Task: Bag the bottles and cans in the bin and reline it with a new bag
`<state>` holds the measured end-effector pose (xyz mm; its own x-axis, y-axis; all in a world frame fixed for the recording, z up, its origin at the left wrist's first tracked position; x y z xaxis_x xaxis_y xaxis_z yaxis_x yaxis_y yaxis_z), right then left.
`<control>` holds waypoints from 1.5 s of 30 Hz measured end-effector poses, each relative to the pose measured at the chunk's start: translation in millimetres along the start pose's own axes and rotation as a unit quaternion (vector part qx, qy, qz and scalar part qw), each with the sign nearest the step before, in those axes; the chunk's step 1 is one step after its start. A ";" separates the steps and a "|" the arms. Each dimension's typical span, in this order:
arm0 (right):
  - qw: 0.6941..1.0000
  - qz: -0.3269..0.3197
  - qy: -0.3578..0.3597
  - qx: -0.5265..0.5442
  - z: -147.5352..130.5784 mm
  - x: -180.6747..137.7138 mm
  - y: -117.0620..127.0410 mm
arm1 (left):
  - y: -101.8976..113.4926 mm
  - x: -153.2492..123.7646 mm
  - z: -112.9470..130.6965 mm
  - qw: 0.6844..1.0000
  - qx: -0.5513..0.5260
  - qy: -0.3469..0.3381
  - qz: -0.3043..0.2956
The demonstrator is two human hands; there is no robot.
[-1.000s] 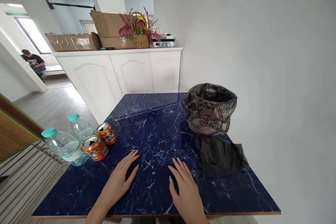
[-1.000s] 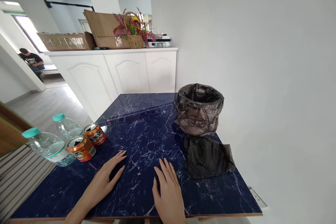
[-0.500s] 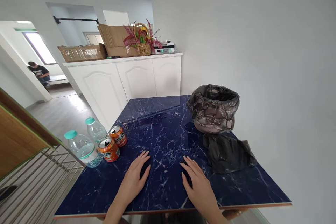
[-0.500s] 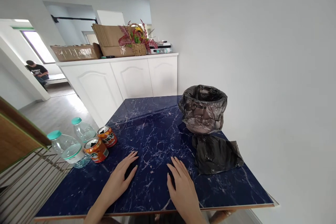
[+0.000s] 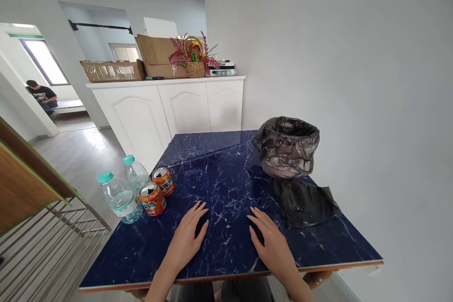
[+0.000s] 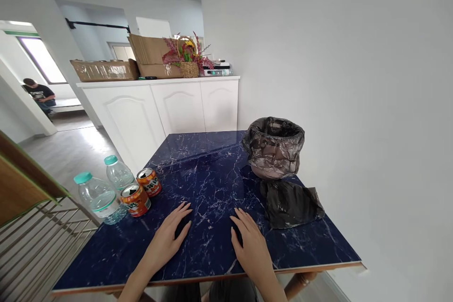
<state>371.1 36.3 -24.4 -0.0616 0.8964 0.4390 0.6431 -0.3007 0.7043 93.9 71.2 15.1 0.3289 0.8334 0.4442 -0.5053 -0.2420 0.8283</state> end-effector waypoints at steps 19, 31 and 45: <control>0.999 0.014 -0.009 0.041 3.3 1.1 -0.1 | -2.9 5.7 3.3 1.000 0.022 -0.018 -0.006; 0.960 0.198 0.167 -0.108 -12.1 124.0 141.4 | -4.4 -1.7 1.9 0.999 0.014 -0.022 -0.019; 0.968 0.143 0.050 -0.202 37.3 243.3 165.7 | -6.6 -6.5 0.9 0.999 0.012 -0.002 -0.044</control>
<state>491.2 216.7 178.3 -0.0124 0.7273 0.6862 0.2957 -0.6529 0.6974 95.8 66.9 7.0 0.3747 0.8497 0.3710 -0.4551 -0.1801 0.8720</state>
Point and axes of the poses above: each hand's wrist, its own x-axis towards the middle knuckle, its own y-axis out of the back of the hand, z = x × y, the point moved 6 cm from there along x, towards the middle knuckle, and after that the axes turned 2 degrees about z, right-handed, at the moved point
